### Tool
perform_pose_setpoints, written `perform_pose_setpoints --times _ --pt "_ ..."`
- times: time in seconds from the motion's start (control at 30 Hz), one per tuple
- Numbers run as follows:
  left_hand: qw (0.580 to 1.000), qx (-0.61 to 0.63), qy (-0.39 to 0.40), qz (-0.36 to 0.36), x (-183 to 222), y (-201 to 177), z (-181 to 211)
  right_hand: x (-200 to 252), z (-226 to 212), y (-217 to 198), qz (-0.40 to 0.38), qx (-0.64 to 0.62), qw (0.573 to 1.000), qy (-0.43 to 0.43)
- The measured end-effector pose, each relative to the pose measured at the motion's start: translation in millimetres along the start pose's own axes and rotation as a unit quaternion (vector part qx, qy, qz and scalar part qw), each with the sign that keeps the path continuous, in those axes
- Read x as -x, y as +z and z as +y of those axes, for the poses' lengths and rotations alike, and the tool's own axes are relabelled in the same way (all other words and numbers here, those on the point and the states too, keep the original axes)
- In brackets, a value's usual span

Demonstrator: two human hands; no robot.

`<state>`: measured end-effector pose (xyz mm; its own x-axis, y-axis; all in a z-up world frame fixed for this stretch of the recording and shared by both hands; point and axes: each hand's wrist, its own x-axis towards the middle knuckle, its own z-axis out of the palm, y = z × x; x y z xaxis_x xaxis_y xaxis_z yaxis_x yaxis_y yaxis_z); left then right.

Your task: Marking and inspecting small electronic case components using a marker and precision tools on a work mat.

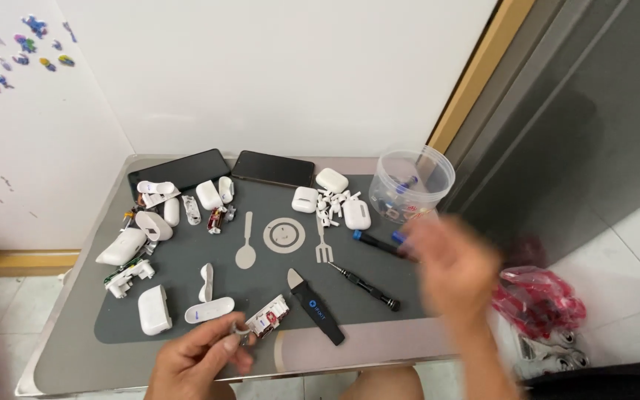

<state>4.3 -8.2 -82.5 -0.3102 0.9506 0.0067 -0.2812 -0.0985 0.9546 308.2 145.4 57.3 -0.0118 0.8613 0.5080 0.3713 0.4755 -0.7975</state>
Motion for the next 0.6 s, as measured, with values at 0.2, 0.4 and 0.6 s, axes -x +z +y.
perform_pose_setpoints --times 0.2,0.4,0.6 --pt "0.996 0.029 -0.028 0.077 2 17 14 -142 47 -23 -0.140 0.335 0.923 -0.127" --pt "0.992 0.065 -0.019 0.102 6 13 10 -184 68 15 -0.351 0.489 0.799 0.000" --pt "0.997 0.024 -0.004 0.067 7 10 13 -186 77 26 -0.366 0.548 0.752 0.029"
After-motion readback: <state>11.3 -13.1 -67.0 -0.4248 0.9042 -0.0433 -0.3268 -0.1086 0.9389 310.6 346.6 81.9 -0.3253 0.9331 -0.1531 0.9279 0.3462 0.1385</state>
